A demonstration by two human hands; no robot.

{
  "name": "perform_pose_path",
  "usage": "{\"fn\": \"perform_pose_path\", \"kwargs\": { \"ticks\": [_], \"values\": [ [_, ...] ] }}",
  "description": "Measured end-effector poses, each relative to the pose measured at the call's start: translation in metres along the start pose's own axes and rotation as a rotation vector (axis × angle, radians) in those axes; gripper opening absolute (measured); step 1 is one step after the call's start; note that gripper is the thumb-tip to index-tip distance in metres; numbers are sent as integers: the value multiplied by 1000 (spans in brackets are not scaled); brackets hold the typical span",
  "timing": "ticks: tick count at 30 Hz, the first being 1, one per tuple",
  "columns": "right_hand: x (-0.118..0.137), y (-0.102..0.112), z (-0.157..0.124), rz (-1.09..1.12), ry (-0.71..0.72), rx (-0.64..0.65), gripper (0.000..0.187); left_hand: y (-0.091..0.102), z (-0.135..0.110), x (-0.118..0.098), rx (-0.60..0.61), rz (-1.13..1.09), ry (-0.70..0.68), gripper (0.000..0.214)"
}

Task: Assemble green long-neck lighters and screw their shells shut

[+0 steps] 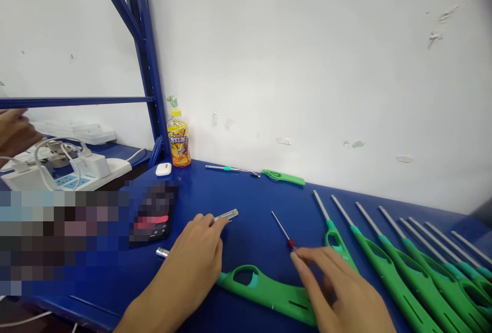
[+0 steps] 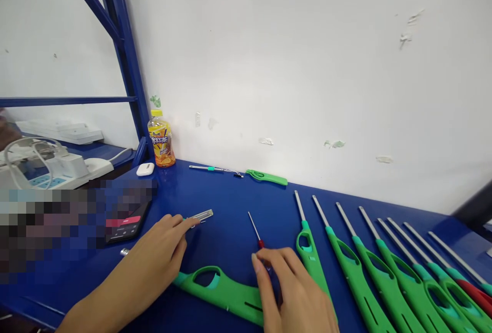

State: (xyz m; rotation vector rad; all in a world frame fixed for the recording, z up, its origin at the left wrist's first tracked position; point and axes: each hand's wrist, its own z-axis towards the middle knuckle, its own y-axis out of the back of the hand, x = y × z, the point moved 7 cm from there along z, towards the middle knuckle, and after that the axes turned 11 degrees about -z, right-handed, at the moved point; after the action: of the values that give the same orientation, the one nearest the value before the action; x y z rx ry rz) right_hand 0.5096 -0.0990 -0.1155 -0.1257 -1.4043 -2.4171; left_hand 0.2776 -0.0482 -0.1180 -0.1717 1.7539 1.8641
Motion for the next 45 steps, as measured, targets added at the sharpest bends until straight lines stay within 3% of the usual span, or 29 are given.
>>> {"fn": "perform_pose_path", "kwargs": {
  "ticks": [5, 14, 20, 25, 32, 39, 45],
  "values": [
    [-8, -9, 22, -68, 30, 69, 29, 1, 5, 2, 40, 46, 28, 64],
    [-20, -23, 20, -221, -156, 97, 30, -6, 8, 5, 57, 82, 30, 57],
    [-19, -30, 22, -342, -191, 233, 10, -9, 4, 2, 77, 78, -9, 55],
    [-16, -26, 25, -411, -193, 260, 25, -4, 0, -2, 51, 2, -38, 41],
    [-20, -21, 25, -350, -248, 231, 28, 2, 7, 1, 72, -44, 17, 22],
    [-17, -23, 26, -249, -222, 241, 24, -19, 6, -3, 171, -152, -158, 39],
    [-18, -28, 27, -66, -191, 310, 17, -15, 6, -3, 143, -175, -189, 36]
  ]
}}
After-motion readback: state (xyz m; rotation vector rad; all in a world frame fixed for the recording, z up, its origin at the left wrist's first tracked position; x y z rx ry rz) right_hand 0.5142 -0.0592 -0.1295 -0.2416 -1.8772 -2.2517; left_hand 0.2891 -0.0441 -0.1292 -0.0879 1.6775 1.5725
